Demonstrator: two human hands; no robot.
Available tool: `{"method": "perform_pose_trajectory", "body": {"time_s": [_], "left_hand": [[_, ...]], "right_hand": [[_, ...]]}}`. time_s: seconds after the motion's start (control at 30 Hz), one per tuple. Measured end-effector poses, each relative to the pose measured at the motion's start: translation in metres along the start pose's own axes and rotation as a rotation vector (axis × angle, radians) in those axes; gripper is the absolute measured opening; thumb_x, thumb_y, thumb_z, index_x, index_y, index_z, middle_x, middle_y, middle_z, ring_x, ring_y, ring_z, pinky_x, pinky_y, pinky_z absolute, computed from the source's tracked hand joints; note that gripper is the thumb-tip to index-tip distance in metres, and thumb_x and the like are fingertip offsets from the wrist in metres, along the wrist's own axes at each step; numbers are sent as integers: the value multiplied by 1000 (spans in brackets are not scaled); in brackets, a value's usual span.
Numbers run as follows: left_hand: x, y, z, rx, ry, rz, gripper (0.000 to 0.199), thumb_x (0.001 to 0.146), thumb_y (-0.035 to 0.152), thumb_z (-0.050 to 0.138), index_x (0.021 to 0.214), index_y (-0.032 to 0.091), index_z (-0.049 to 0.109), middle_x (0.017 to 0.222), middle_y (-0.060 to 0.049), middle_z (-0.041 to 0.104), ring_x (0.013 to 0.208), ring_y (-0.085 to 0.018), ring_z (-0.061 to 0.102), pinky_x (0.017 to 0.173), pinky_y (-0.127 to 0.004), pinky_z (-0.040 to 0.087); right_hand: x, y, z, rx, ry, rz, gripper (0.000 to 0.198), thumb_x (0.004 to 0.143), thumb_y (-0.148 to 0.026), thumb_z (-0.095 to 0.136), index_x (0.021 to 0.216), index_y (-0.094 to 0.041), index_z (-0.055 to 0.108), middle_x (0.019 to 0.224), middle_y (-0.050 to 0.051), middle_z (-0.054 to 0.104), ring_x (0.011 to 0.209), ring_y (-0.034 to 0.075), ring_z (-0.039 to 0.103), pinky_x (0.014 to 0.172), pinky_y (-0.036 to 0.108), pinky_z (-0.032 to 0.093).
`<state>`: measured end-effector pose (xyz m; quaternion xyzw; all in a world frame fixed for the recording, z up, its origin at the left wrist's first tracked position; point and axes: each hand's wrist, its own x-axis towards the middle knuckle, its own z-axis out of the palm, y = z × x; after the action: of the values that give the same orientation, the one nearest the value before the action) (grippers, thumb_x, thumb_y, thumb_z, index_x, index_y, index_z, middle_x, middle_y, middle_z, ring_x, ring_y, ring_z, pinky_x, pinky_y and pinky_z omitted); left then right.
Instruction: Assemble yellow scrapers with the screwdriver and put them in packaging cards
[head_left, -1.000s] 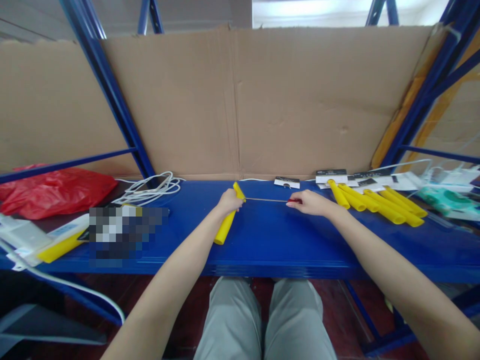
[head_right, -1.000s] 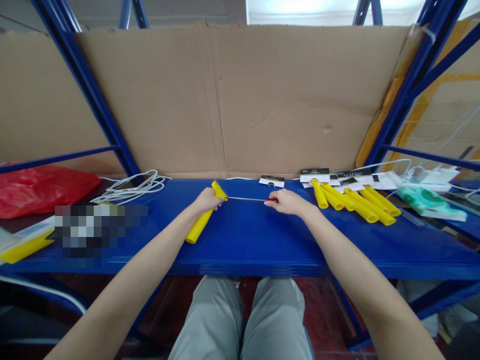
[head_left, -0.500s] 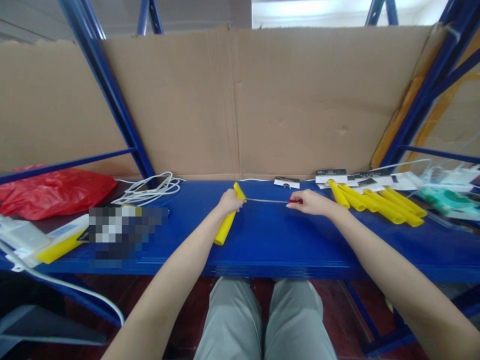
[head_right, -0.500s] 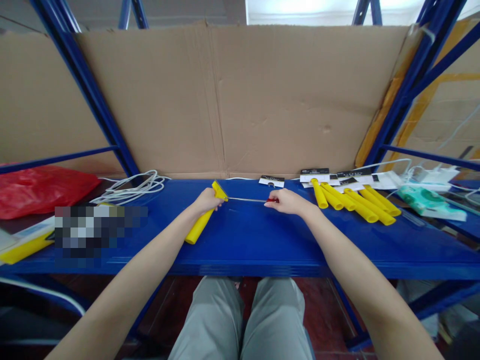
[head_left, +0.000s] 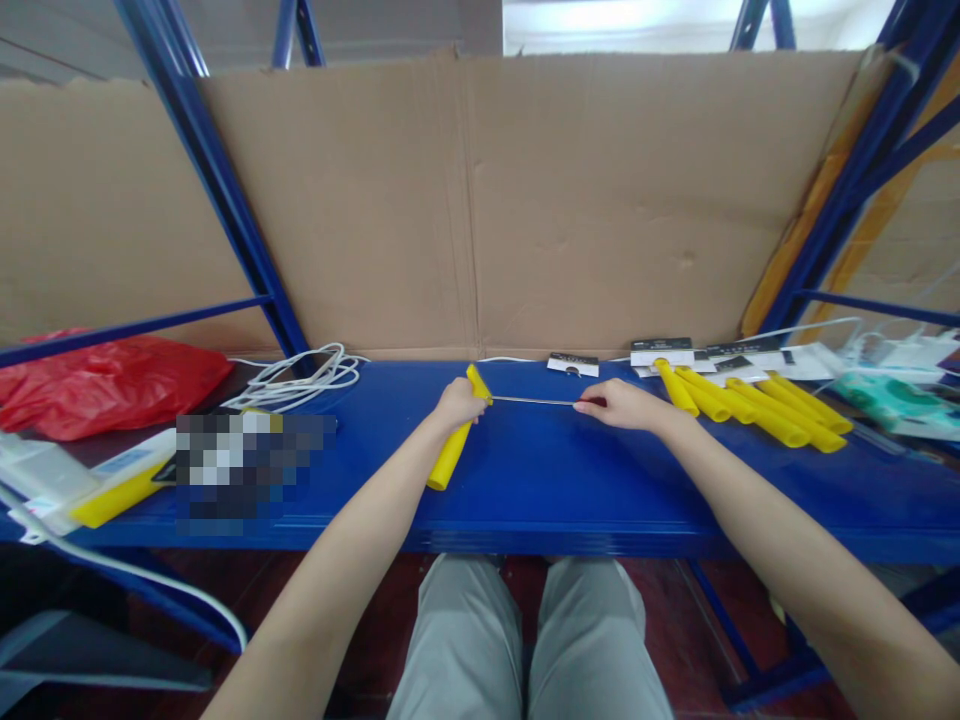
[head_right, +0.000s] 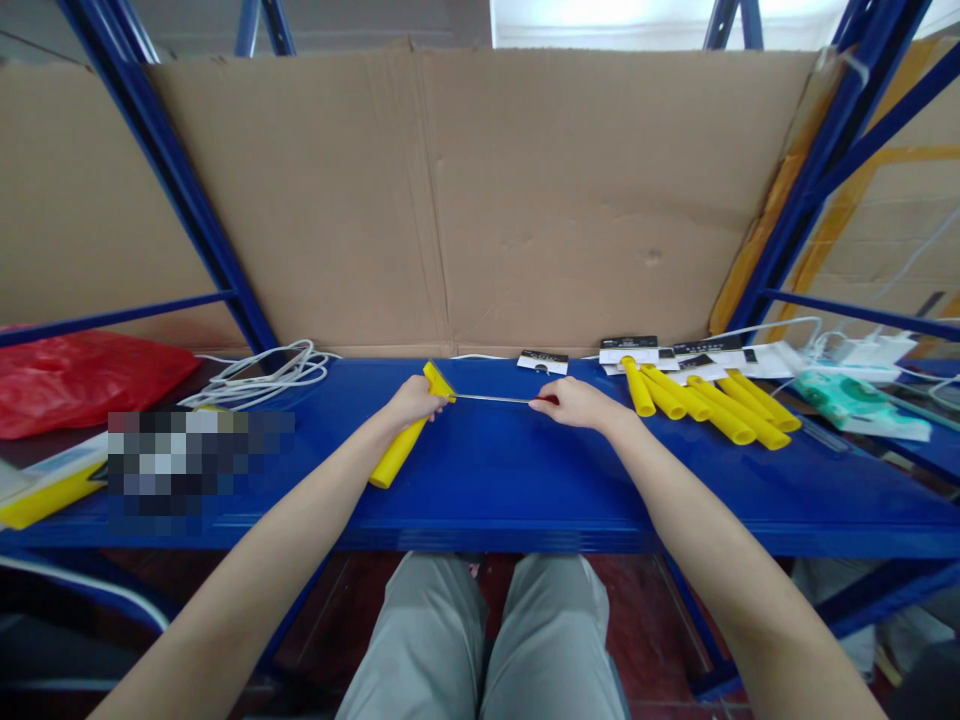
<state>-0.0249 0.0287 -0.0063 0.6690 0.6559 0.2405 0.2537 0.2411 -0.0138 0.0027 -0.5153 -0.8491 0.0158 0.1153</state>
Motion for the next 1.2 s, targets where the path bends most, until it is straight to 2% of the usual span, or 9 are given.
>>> {"method": "perform_pose_trajectory", "body": {"time_s": [0.17, 0.27, 0.4, 0.6, 0.7, 0.87, 0.97, 1.07, 1.2], "left_hand": [[-3, 2, -1, -15, 1, -1, 9, 74, 9, 58, 66, 8, 62, 61, -6, 65, 46, -10, 57, 46, -20, 41], [-4, 3, -2, -1, 4, -4, 8, 73, 9, 59, 66, 8, 62, 61, -7, 66, 46, -11, 57, 46, -20, 41], [-2, 1, -1, 17, 3, -4, 6, 73, 9, 58, 68, 8, 62, 64, -8, 66, 46, -10, 57, 44, -19, 40], [-2, 1, -1, 8, -5, 5, 7, 74, 9, 57, 69, 7, 61, 66, -9, 67, 46, -10, 56, 43, -19, 39], [-3, 2, -1, 15, -3, 2, 7, 73, 10, 59, 68, 7, 62, 64, -8, 67, 47, -11, 58, 45, -20, 41], [0, 0, 0, 10, 4, 1, 7, 74, 12, 59, 69, 8, 62, 65, -8, 67, 47, -11, 58, 44, -19, 41], [0, 0, 0, 16, 4, 9, 7, 75, 12, 60, 69, 8, 62, 64, -8, 67, 48, -12, 59, 45, -20, 41], [-1, 0, 0, 22, 2, 3, 7, 74, 12, 61, 69, 8, 62, 62, -7, 66, 49, -12, 60, 46, -20, 41], [-1, 0, 0, 17, 1, 1, 7, 75, 12, 60, 70, 8, 62, 60, -7, 66, 49, -12, 59, 46, -20, 42]], "right_hand": [[1, 1, 3, -46, 67, 21, 16, 75, -31, 61, 86, -21, 56, 71, 3, 65, 63, 17, 57, 54, 25, 34], [-1, -1, 0, -132, 81, 20, 11, 80, -32, 56, 82, -22, 56, 72, 4, 65, 64, 18, 58, 54, 25, 32], [-2, -5, -3, -135, 44, 53, 23, 87, -38, 45, 83, -21, 60, 76, 7, 67, 69, 20, 60, 57, 27, 34], [-1, -1, 0, -87, 48, 51, 17, 78, -31, 59, 90, -21, 56, 76, 4, 66, 66, 17, 59, 57, 25, 35], [-1, -1, 0, -115, 56, 46, 10, 81, -30, 55, 86, -21, 57, 75, 4, 66, 65, 17, 58, 56, 25, 34], [-2, -2, -1, -33, -8, 59, 20, 86, -35, 47, 84, -20, 61, 79, 7, 68, 70, 19, 61, 61, 27, 38], [0, 0, 2, 36, 2, 44, 19, 80, -36, 54, 88, -19, 58, 79, 6, 67, 69, 18, 60, 60, 26, 39], [0, 1, 3, -8, 51, 45, 19, 75, -31, 60, 90, -20, 55, 76, 4, 66, 67, 18, 59, 57, 26, 37], [0, -1, 1, -85, 62, 49, 12, 78, -31, 56, 85, -21, 56, 76, 4, 66, 68, 19, 59, 58, 26, 36]]}}
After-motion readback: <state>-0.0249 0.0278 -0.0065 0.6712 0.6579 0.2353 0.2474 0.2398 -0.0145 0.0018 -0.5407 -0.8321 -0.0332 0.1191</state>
